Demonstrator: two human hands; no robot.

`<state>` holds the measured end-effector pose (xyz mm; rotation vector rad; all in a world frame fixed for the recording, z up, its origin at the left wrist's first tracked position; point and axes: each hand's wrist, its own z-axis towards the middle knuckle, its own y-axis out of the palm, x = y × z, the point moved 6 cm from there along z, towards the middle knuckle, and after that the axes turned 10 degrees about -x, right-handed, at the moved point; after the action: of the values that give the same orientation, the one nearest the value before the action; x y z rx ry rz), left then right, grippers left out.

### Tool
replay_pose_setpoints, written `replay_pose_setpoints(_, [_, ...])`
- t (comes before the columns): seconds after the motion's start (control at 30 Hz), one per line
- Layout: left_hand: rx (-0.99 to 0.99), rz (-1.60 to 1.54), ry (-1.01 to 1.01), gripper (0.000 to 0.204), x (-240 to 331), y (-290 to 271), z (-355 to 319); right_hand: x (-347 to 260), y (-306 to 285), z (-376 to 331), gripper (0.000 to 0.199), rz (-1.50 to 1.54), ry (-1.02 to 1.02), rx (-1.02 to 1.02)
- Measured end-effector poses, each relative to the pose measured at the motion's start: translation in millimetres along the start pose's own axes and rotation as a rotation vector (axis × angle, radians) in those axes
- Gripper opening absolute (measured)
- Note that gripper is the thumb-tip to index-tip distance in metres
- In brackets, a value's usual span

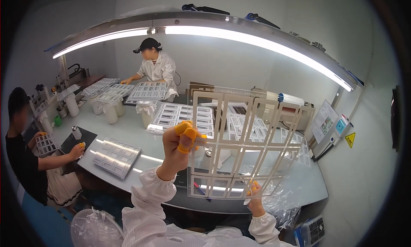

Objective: The person is assembling and inspecting plastic frame components at a cleanroom workbench.

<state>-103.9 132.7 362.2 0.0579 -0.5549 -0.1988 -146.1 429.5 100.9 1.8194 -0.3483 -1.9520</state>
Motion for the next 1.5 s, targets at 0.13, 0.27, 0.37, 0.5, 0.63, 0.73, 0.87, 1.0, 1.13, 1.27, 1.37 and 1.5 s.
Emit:
replay_pose_setpoints(0.13, [-0.028, 0.0, -0.018, 0.046, -3, -4, -3, 14, -9, 4, 0.016, -0.056, 0.03, -0.068])
replay_pose_setpoints(0.27, [0.029, 0.044, -0.009, 0.043, -8, -9, -5, 27, -13, 10, 0.016, -0.105, 0.03, 0.026])
replay_pose_setpoints(0.37, [0.193, 0.024, -0.106, 0.039, -29, -31, -20, 37, -24, 8, 0.017, -0.176, 0.052, 0.052])
replay_pose_setpoints(0.5, [0.628, -0.091, -0.16, 0.027, -73, -84, -61, 64, -38, 10, 0.026, -0.45, 0.066, 0.017])
replay_pose_setpoints(0.63, [0.823, -0.018, -0.264, 0.021, -99, -94, -82, 111, -77, 8, 0.028, -0.724, -0.092, -0.015])
replay_pose_setpoints(0.73, [0.845, -0.043, -0.393, 0.018, -114, -105, -89, 96, -52, 8, 0.031, -0.873, -0.207, -0.028])
replay_pose_setpoints(0.87, [0.848, -0.118, -0.509, 0.011, -144, -105, -89, 91, -50, 7, 0.033, -0.851, -0.135, -0.017])
replay_pose_setpoints(1.0, [0.812, -0.169, -0.616, 0.009, -176, -100, -92, 91, -53, 5, 0.032, -0.854, -0.179, -0.002])
replay_pose_setpoints(1.13, [0.779, -0.134, -0.638, 0.009, -191, -102, -89, 92, -51, 7, 0.031, -0.832, -0.172, -0.01])
replay_pose_setpoints(1.27, [0.785, -0.087, -0.654, 0.009, -194, -110, -87, 85, -49, 6, 0.031, -0.831, -0.093, -0.002])
replay_pose_setpoints(1.37, [0.749, -0.021, -0.693, 0.01, -192, -113, -86, 89, -54, 6, 0.031, -0.839, -0.134, -0.004])
replay_pose_setpoints(1.5, [0.725, -0.005, -0.717, 0.011, -193, -119, -84, 84, -52, 6, 0.031, -0.843, -0.128, -0.002])
